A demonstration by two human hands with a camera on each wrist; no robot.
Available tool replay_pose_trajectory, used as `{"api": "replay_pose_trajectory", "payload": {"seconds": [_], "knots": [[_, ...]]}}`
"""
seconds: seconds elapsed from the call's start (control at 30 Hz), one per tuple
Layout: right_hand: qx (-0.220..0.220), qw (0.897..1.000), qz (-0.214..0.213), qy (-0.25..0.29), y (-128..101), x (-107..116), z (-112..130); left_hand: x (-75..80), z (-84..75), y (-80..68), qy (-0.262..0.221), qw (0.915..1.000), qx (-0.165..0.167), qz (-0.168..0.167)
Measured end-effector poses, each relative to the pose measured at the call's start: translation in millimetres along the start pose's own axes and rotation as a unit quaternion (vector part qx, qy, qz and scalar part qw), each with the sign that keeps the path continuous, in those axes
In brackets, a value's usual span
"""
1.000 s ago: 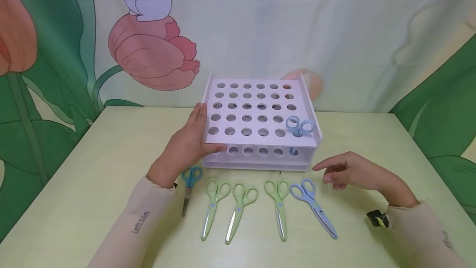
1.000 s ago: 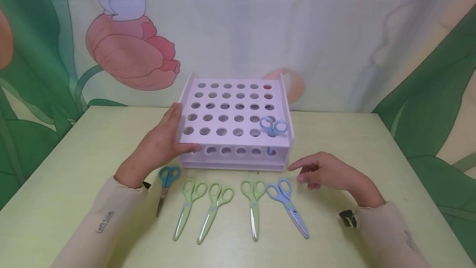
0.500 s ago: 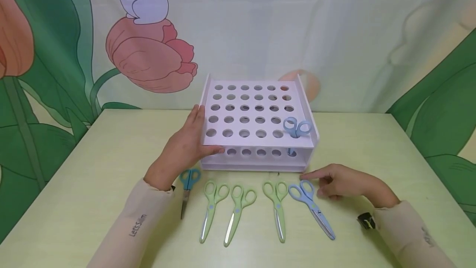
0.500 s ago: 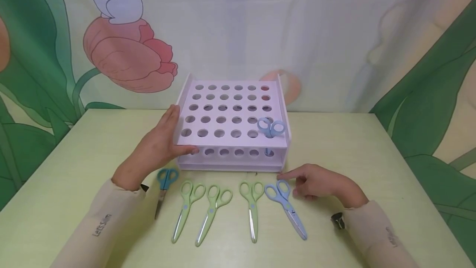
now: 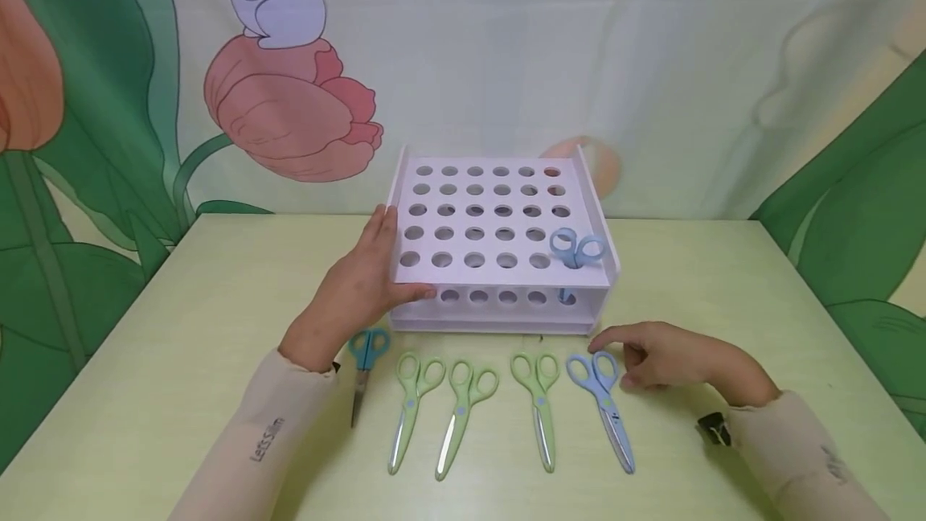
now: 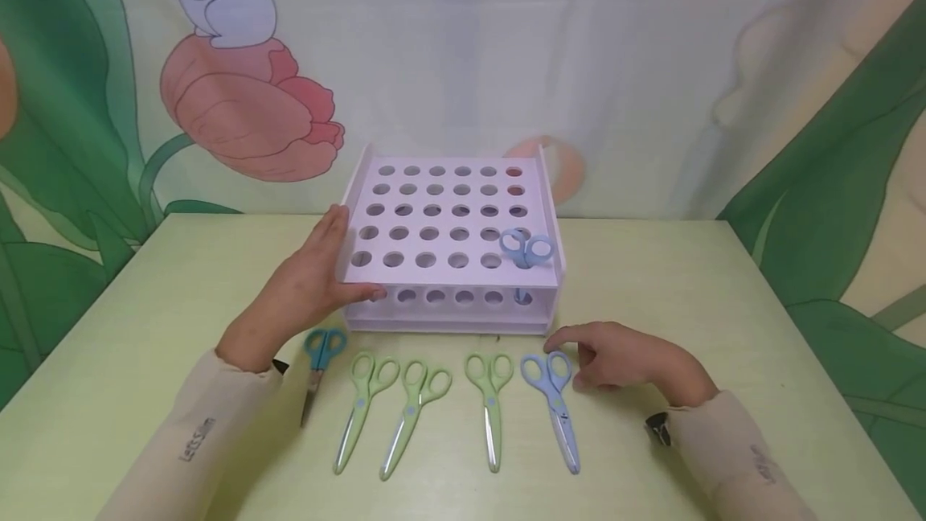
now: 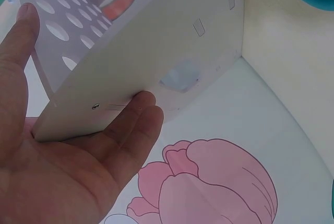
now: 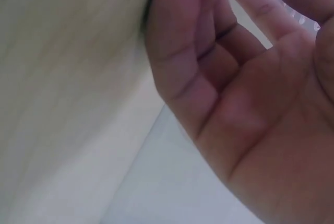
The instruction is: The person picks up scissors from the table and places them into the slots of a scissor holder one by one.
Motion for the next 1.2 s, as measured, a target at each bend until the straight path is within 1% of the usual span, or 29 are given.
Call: {"api": "replay_pose_trajectory", "payload": {"seconds": [0.1,0.23,0.4,0.5,0.7,0.8,0.9,1.0,1.13,1.2], "knots": [[0.002,1.0,-0.004,-0.023,-0.4,-2.7,2.5,0.3,0.5,0.2,-0.001,1.0,0.0,0.002],[-0.008,0.999,-0.007,-0.035,-0.5,-4.5,4.3,0.3,1.8,0.0,-0.002,1.0,0.001,0.004],[-0.03,0.999,-0.004,-0.022,-0.8,-2.7,1.5,1.5,3.0,0.0,0.003,1.0,-0.003,0.0],[-0.044,0.999,0.001,-0.005,-4.3,1.0,-2.9,2.0,2.4,0.9,0.002,1.0,-0.006,-0.004],[-0.034,0.998,0.018,0.047,-14.4,11.6,-12.8,-0.3,2.1,1.2,-0.002,1.0,-0.006,0.0],[-0.031,0.995,0.024,0.087,-20.0,18.7,-17.5,-1.0,1.4,1.0,0.0,1.0,-0.004,0.0],[-0.029,0.989,0.035,0.14,-23.4,24.0,-21.1,-0.7,1.0,1.2,0.002,1.0,-0.004,0.001],[-0.014,0.98,0.049,0.192,-26.1,27.9,-20.3,-0.9,1.3,1.3,0.0,1.0,-0.003,0.003],[0.029,0.97,0.061,0.232,-30.6,32.6,-12.1,-0.9,1.3,0.7,0.001,1.0,-0.003,0.003],[0.048,0.967,0.057,0.242,-33.1,35.9,-7.9,-0.6,1.0,0.6,0.001,1.0,-0.003,0.003]]}}
Point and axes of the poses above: each hand's wrist, its own y-axis towards the middle knuckle, its own x-axis out of the back of the hand, z = x × y, the point moved 9 cm from there along y, towards the middle knuckle, and after that the axes turned 8 degrees about -x, right-handed, at the moved point
